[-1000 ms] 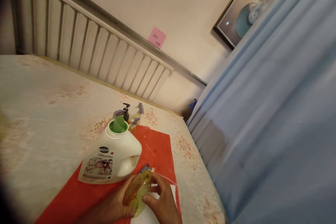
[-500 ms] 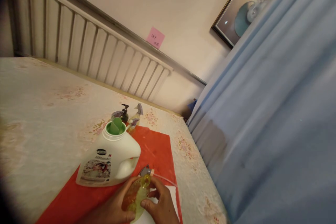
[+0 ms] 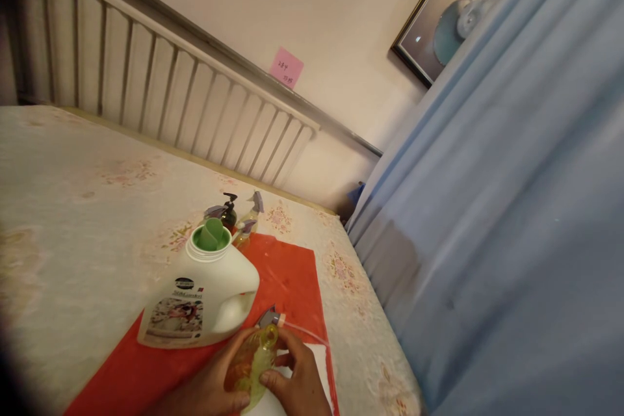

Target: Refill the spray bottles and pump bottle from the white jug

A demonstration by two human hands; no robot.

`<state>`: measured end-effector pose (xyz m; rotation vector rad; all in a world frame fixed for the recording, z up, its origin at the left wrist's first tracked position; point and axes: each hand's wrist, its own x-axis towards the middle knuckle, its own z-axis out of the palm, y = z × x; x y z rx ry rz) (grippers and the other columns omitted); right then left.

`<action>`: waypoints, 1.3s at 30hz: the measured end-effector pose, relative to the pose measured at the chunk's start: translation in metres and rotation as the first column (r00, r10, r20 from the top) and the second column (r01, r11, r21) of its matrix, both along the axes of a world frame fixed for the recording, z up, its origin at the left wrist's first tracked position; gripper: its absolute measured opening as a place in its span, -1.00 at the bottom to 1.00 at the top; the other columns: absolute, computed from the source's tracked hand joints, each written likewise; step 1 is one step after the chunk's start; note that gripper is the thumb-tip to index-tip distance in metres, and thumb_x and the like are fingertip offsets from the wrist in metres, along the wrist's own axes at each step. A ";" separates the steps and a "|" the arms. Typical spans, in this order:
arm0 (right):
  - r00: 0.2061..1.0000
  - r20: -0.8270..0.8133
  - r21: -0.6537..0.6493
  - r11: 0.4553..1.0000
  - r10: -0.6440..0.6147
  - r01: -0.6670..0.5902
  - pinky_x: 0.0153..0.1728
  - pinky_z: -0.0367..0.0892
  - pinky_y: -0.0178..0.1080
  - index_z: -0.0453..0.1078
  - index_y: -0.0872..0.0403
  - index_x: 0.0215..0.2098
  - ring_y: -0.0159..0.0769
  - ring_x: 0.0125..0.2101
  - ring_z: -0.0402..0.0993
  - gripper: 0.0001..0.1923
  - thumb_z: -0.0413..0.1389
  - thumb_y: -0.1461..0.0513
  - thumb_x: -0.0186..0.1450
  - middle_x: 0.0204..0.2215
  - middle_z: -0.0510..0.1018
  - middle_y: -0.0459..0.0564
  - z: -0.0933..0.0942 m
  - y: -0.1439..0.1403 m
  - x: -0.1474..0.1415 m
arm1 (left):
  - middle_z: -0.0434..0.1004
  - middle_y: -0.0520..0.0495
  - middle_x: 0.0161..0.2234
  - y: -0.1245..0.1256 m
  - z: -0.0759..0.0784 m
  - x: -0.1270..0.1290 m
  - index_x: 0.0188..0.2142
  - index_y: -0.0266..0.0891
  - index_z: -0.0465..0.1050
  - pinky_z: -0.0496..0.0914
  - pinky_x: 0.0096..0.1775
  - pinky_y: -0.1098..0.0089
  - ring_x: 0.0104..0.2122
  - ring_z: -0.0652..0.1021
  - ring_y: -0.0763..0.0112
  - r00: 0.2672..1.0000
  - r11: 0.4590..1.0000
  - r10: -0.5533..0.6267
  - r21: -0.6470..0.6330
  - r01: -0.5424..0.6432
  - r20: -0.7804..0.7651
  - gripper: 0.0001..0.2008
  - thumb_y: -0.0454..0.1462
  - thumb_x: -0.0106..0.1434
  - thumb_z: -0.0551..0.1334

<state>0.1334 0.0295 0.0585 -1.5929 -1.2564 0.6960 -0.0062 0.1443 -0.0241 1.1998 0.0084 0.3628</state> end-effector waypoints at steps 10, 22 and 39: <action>1.000 -0.014 -0.019 1.000 -0.019 0.019 -0.13 0.42 -0.01 0.45 -0.06 0.07 0.04 -0.10 0.52 -0.31 0.35 -0.10 0.02 -0.05 0.58 0.06 -0.001 0.001 0.001 | 0.32 -0.10 0.24 -0.002 0.007 0.001 0.24 0.05 0.16 0.22 0.20 0.00 0.23 0.31 -0.09 0.995 0.996 0.090 -0.005 -0.090 0.034 -0.14 -0.45 -0.06 0.31; 1.000 0.011 -0.016 1.000 -0.017 0.017 -0.18 0.42 -0.10 0.47 -0.05 0.06 -0.01 -0.12 0.51 -0.31 0.36 -0.10 0.01 -0.09 0.60 0.05 0.002 0.003 -0.003 | 0.33 -0.19 0.22 -0.001 -0.009 0.011 0.23 0.01 0.14 0.26 0.14 0.00 0.17 0.37 -0.13 0.994 0.998 0.020 -0.062 -0.013 0.104 -0.09 -0.15 -0.10 0.48; 0.955 -0.275 0.021 0.992 -0.112 0.122 -0.12 0.43 -0.05 0.45 0.08 -0.15 -0.13 -0.23 0.59 -0.58 0.37 0.12 0.07 -0.24 0.63 0.08 0.007 0.049 0.031 | 0.33 -0.12 0.21 0.006 -0.019 -0.006 0.30 0.00 0.08 0.24 0.15 -0.01 0.18 0.32 -0.12 0.992 0.994 0.072 0.093 -0.063 -0.100 -0.05 -0.38 -0.09 0.32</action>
